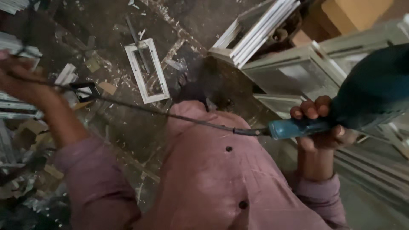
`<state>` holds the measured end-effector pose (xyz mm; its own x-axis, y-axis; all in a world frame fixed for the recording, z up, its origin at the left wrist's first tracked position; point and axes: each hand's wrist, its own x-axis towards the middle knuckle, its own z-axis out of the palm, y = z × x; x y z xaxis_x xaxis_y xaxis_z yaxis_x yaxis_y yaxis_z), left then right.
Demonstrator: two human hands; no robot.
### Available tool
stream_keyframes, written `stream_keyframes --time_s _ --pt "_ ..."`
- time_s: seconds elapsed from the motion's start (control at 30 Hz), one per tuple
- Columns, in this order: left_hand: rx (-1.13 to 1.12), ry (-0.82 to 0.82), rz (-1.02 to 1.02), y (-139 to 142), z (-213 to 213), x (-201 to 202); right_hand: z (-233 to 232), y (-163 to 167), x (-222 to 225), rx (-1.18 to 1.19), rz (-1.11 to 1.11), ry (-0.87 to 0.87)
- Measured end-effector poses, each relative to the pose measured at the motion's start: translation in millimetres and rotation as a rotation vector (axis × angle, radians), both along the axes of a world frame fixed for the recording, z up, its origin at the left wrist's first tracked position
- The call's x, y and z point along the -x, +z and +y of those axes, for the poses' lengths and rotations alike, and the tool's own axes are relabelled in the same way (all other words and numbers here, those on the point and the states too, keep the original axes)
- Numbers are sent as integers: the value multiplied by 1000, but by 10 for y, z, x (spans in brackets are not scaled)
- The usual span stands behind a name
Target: The person uses a corded power drill to drive screws into white window frame profiles, attaching hardware and joining frame sections. They pick screws from a box on the work table, position the drill on the frame, and work on several frames one at a time while standing at the table.
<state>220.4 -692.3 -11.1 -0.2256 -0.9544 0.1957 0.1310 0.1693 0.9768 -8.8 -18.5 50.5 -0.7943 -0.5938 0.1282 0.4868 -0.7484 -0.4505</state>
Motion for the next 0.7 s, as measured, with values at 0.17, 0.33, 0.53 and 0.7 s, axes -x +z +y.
stream_keyframes --time_s 0.17,0.33,0.53,0.7 --pt "39 -185 50 -78 -481 202 -681 -111 400 115 -150 -11" --pt "221 -118 -368 -546 -812 973 -1847 -60 783 -52 -392 -83" --pt "-30 -471 -285 -522 -1699 1742 -3303 58 1365 -319 -563 -312" --pt "756 -161 -511 328 -2588 2372 -3923 -125 1701 -381 -663 -433"
